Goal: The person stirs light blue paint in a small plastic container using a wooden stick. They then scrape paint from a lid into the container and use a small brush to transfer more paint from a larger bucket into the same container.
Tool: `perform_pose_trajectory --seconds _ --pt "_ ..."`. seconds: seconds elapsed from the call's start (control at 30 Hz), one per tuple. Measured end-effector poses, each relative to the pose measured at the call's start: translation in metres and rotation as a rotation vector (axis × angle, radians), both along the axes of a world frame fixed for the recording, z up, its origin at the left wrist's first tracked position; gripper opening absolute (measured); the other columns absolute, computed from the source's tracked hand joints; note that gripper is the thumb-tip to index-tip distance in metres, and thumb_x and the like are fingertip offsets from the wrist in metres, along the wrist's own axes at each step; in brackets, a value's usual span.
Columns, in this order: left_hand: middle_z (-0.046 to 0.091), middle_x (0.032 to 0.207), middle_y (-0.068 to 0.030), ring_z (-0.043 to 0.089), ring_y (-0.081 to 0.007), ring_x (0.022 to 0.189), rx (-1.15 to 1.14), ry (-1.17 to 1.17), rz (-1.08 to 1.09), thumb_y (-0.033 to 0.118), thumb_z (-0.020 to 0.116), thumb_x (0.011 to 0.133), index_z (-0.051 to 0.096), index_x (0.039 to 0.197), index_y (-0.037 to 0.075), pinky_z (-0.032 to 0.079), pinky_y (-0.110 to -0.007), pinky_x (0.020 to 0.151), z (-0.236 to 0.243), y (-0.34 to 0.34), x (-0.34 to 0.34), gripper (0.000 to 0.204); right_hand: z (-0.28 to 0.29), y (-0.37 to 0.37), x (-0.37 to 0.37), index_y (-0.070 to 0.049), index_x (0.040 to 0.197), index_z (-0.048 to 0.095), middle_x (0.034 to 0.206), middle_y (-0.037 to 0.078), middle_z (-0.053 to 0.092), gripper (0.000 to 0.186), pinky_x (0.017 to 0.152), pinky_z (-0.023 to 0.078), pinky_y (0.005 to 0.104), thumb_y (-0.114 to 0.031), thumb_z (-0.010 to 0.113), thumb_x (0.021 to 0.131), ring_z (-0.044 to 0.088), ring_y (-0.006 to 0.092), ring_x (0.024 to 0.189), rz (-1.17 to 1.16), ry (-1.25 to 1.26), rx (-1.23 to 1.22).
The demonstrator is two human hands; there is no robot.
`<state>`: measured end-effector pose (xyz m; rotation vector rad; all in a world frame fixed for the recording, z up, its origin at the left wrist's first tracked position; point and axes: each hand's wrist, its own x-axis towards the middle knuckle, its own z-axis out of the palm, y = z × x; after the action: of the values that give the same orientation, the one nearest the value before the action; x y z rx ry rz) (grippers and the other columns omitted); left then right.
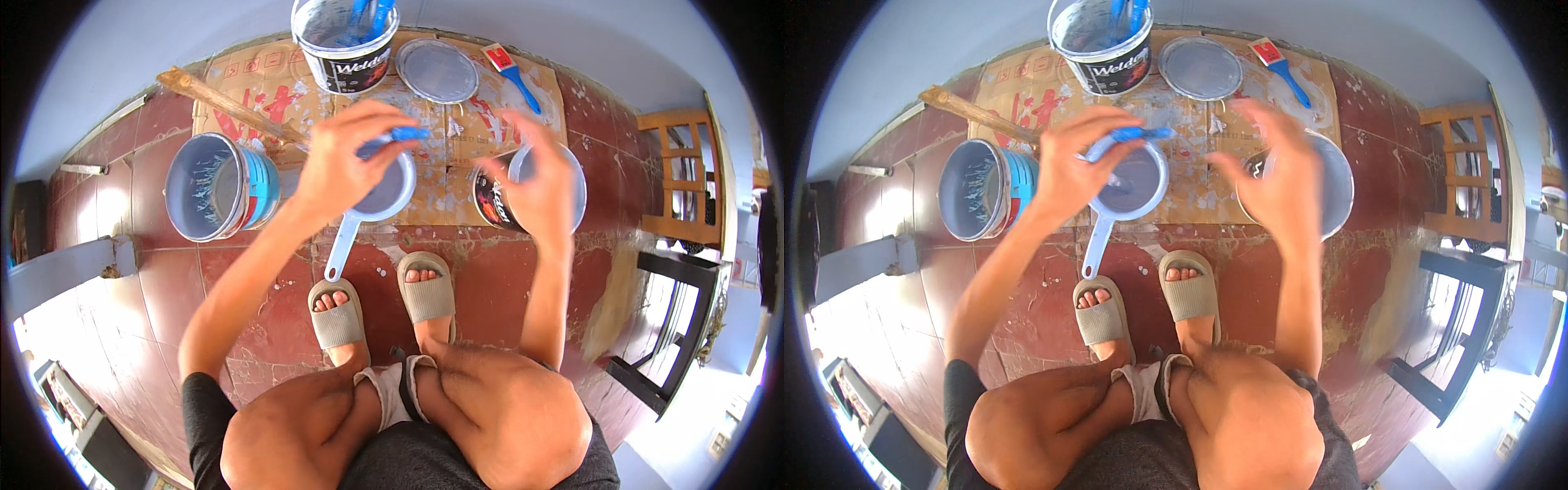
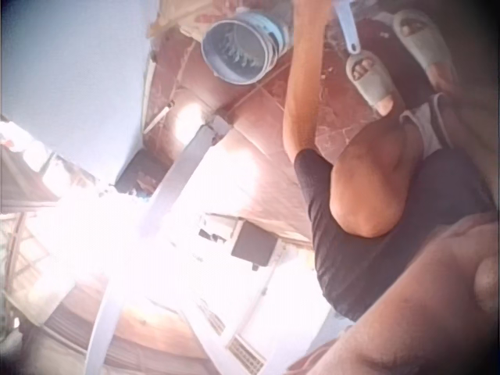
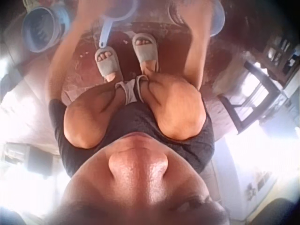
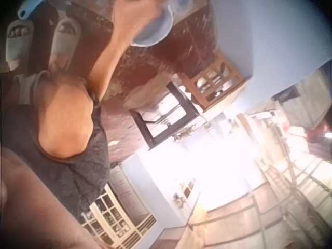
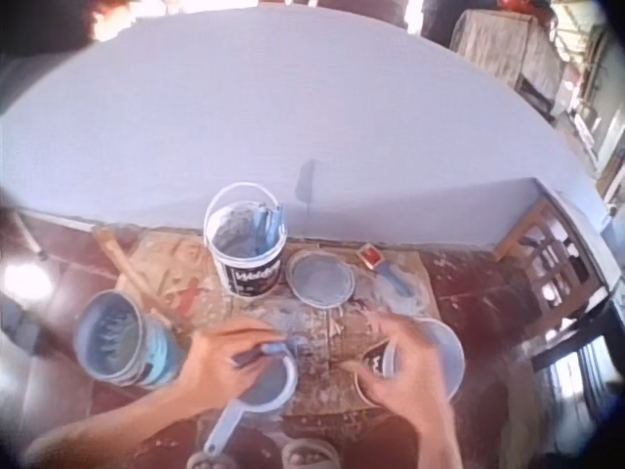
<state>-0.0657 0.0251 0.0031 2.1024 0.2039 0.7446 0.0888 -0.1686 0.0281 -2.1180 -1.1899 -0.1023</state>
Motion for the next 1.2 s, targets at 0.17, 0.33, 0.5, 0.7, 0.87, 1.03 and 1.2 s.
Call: perform_pose_trajectory --seconds 0.17,0.33,0.5,0.7,0.87,1.03,1.2 --pt "0.07 0.093 -0.0066 0.069 -0.0168 0.084 -0.031 -0.037 -0.085 0.006 0.074 0.08 0.072 0.099 0.004 0.056 -0.03 0.073 0.031 0.03 0.018 0.019 -0.038 -0.173 0.054 0.001 0.132 0.052 0.118 0.019 0.065 0.064 0.088 0.051 0.0421 -0.043 0.068 0.088 0.065 0.0274 0.104 -0.918 0.053 -0.1" --pt "0.068 0.097 -0.002 0.065 -0.0106 0.091 0.077 0.151 -0.142 0.013 0.07 0.087 0.07 0.106 0.005 0.056 -0.027 0.078 0.051 0.051 0.055 0.02 -0.078 -0.192 0.01 -0.004 0.133 0.037 0.088 0.019 0.071 0.077 0.064 0.054 0.0473 -0.064 0.053 0.087 0.07 0.0282 0.075 -0.478 1.246 0.04" --pt "0.07 0.094 -0.0026 0.066 -0.0093 0.082 0.034 0.11 -0.117 0.012 0.071 0.088 0.071 0.105 0.005 0.056 -0.027 0.074 0.022 0.038 0.089 0.019 -0.09 -0.16 0.014 0.006 0.095 0.054 0.07 0.012 0.061 0.028 0.049 0.046 0.0275 -0.021 0.057 0.089 0.056 0.0158 0.052 -0.719 1.105 0.216" --pt "0.072 0.087 -0.0072 0.069 -0.0112 0.077 -0.157 -0.009 0.064 0.014 0.075 0.084 0.072 0.099 0.001 0.057 -0.026 0.069 -0.021 0.009 0.098 0.02 -0.087 -0.17 0.033 0.002 0.081 0.053 0.065 0.007 0.054 0.018 0.048 0.041 0.0273 -0.016 0.054 0.086 0.047 0.0112 0.051 -0.71 1.02 0.098" --pt "0.072 0.082 -0.0077 0.07 -0.0126 0.075 -0.264 0.016 0.156 0.014 0.075 0.084 0.072 0.097 0.002 0.056 -0.026 0.069 -0.04 0.002 0.094 0.018 -0.084 -0.179 0.059 0.004 0.081 0.056 0.068 0.005 0.054 0.018 0.047 0.041 0.0289 -0.015 0.055 0.08 0.048 0.0124 0.053 -0.746 0.856 -0.016" --pt "0.072 0.081 -0.0073 0.07 -0.0122 0.075 -0.287 0.0 0.188 0.014 0.075 0.084 0.072 0.098 0.001 0.056 -0.025 0.07 -0.064 0.018 0.096 0.019 -0.087 -0.206 0.131 0.006 0.097 0.066 0.071 0.007 0.061 0.026 0.051 0.045 0.0287 -0.009 0.055 0.078 0.054 0.0118 0.057 -0.527 0.679 -0.172" --pt "0.072 0.085 -0.0066 0.069 -0.0109 0.078 -0.269 0.078 0.202 0.015 0.073 0.085 0.071 0.101 0.002 0.055 -0.025 0.073 -0.067 0.019 0.099 0.021 -0.072 -0.22 0.198 0.002 0.115 0.063 0.077 0.005 0.063 0.035 0.058 0.047 0.0238 -0.012 0.059 0.083 0.054 0.0097 0.057 -0.284 0.654 -0.388"
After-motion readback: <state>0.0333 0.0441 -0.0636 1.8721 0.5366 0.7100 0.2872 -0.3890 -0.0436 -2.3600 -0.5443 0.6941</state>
